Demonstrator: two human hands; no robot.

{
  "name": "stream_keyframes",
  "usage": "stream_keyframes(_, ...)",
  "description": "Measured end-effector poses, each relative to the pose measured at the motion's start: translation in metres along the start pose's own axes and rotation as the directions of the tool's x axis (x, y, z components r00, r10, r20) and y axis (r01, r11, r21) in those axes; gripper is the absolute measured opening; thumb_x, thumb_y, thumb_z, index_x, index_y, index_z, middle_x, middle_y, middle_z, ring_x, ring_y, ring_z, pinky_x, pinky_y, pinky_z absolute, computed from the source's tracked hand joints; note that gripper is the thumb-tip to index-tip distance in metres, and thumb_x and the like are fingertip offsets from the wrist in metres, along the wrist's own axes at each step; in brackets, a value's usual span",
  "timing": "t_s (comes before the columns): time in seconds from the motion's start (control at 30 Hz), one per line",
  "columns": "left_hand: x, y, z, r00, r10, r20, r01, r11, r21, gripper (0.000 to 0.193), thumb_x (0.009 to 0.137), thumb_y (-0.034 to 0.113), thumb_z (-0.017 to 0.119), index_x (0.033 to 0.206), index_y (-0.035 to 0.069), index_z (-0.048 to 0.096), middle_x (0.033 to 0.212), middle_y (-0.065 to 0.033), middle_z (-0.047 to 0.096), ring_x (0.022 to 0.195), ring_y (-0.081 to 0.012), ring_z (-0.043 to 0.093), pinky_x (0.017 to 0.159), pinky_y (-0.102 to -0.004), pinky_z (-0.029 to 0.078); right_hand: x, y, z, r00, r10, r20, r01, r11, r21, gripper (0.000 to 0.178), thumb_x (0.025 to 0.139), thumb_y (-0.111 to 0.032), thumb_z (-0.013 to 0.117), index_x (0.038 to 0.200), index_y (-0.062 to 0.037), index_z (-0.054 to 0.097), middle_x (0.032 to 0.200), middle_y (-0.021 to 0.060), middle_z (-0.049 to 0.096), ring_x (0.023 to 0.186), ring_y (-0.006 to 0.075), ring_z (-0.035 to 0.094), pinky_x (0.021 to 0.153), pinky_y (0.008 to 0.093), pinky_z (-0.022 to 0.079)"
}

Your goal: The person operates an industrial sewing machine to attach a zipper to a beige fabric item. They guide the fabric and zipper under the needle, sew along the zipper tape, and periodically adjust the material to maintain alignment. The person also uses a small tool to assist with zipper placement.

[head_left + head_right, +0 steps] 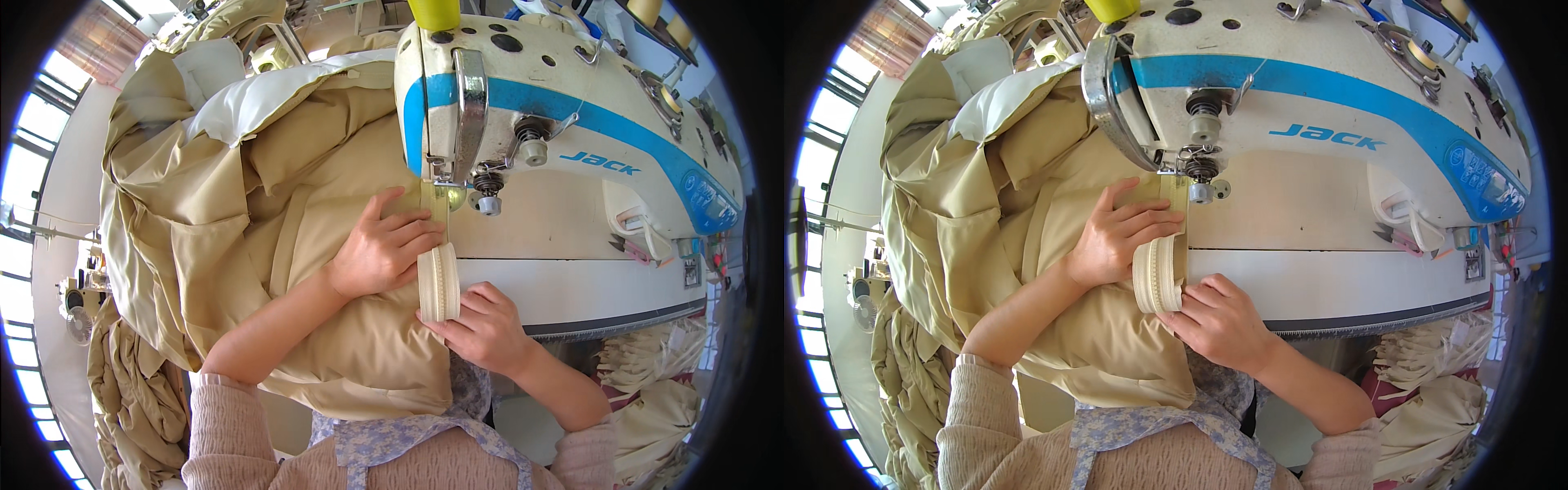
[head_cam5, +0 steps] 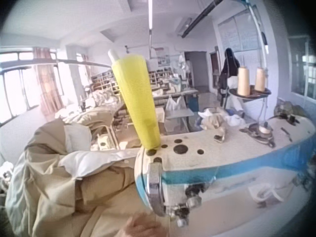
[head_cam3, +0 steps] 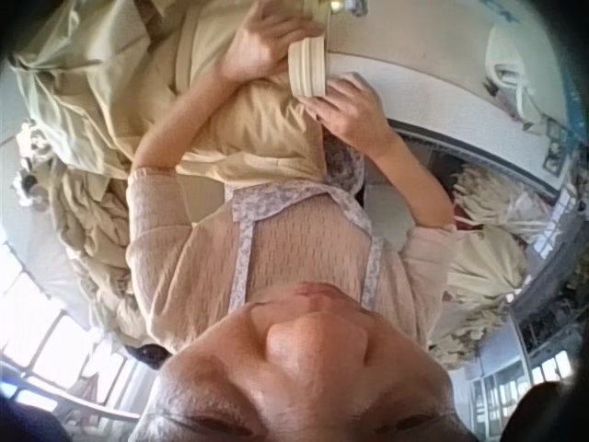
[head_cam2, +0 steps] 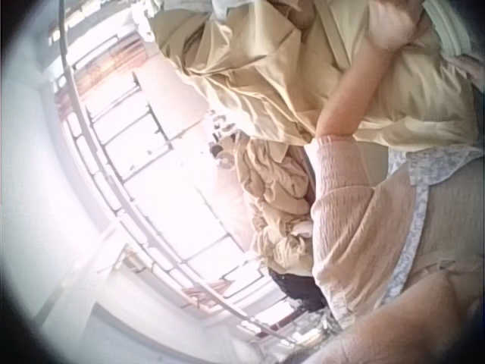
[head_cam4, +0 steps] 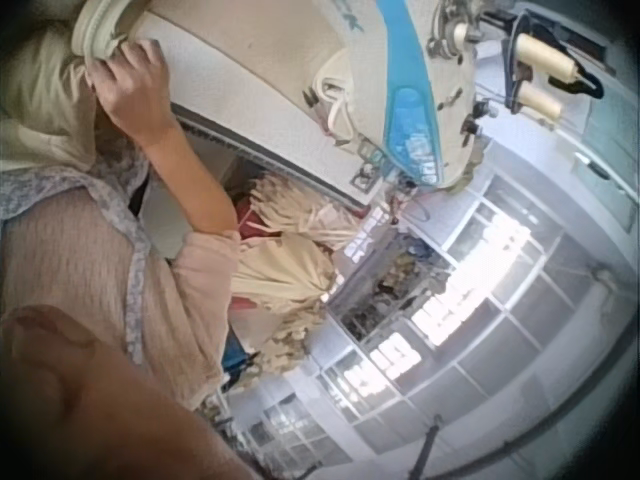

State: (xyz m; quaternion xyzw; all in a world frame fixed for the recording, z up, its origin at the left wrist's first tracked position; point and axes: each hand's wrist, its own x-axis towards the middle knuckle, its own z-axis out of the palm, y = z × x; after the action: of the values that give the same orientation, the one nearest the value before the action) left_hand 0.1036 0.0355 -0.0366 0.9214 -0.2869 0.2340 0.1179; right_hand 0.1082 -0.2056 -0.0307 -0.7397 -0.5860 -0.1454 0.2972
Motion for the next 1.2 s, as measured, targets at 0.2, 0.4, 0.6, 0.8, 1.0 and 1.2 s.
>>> stream_keyframes(0.2, 0.015, -0.023, 0.002, 0.997, 0.047, -0.053, -0.051, 0.996, -0.071, 0.03, 0.076, 0.023, 0.076, 0.104, 0.013, 0.072, 0.111, 0.0012, 0.073, 0.11, -0.019, 0.067, 0.109, -0.0532, 0.042, 0.011, 0.009, 0.006, 1.0, -0.004, -0.003, 0.003, 1.0, -0.017, 0.02, 0.081, -0.013, 0.072, 0.101, -0.0093, 0.076, 0.092, -0.0005, 0.068, 0.087, 0.0156, 0.063, 0.082, 0.0323, 0.049)
stream_keyframes(0.4, -0.002, 0.03, -0.027, 0.98, 0.173, 0.095, -0.162, 0.98, -0.111, 0.025, 0.074, 0.013, 0.078, 0.096, 0.009, 0.067, 0.103, -0.0039, 0.069, 0.101, -0.0241, 0.067, 0.096, -0.0444, 0.053, -0.03, -0.021, -0.001, 0.986, -0.163, 0.036, 0.156, 0.976, 0.153, 0.032, 0.084, -0.012, 0.068, 0.115, -0.0061, 0.074, 0.116, 0.0051, 0.071, 0.112, 0.0215, 0.066, 0.108, 0.0403, 0.051)
stream_keyframes(0.6, -0.02, 0.084, -0.052, 0.987, -0.147, -0.059, 0.122, 0.942, -0.312, 0.037, 0.068, 0.007, 0.07, 0.105, 0.006, 0.069, 0.108, -0.0047, 0.068, 0.103, -0.026, 0.067, 0.084, -0.0406, 0.058, -0.078, -0.075, 0.004, 0.995, -0.054, 0.078, 0.004, 0.843, 0.539, 0.033, 0.091, -0.01, 0.068, 0.123, -0.0051, 0.071, 0.124, 0.0079, 0.068, 0.121, 0.0267, 0.063, 0.112, 0.0454, 0.049)
stream_keyframes(0.8, -0.059, 0.113, -0.036, 0.998, 0.045, -0.033, -0.048, 0.992, -0.113, 0.037, 0.07, 0.008, 0.074, 0.107, 0.006, 0.072, 0.119, -0.007, 0.069, 0.114, -0.0257, 0.066, 0.103, -0.0444, 0.056, -0.138, -0.105, 0.027, 0.407, 0.871, 0.275, -0.389, -0.107, 0.915, 0.033, 0.099, -0.023, 0.071, 0.124, -0.0023, 0.069, 0.136, 0.0147, 0.062, 0.129, 0.0264, 0.058, 0.108, 0.041, 0.048)
stream_keyframes(1.0, -0.047, 0.121, -0.041, 0.991, 0.036, -0.127, -0.059, 0.982, -0.179, 0.04, 0.073, 0.008, 0.071, 0.113, 0.008, 0.073, 0.121, -0.0061, 0.068, 0.115, -0.0267, 0.066, 0.104, -0.0454, 0.056, -0.122, -0.1, 0.04, 0.49, 0.504, 0.711, -0.685, -0.282, 0.672, 0.029, 0.102, -0.022, 0.068, 0.121, 0.0007, 0.07, 0.12, 0.0081, 0.073, 0.108, 0.0119, 0.067, 0.094, 0.0297, 0.054)
stream_keyframes(1.2, -0.077, 0.129, -0.047, 0.961, 0.218, 0.168, -0.196, 0.97, -0.143, 0.05, 0.081, 0.012, 0.065, 0.131, 0.01, 0.068, 0.141, -0.0063, 0.063, 0.135, -0.0288, 0.056, 0.116, -0.0468, 0.046, -0.104, -0.125, 0.025, 0.559, 0.469, 0.684, -0.605, -0.334, 0.723, 0.029, 0.103, -0.02, 0.067, 0.123, 0.0002, 0.07, 0.115, 0.0042, 0.074, 0.103, 0.0081, 0.067, 0.09, 0.0265, 0.054)
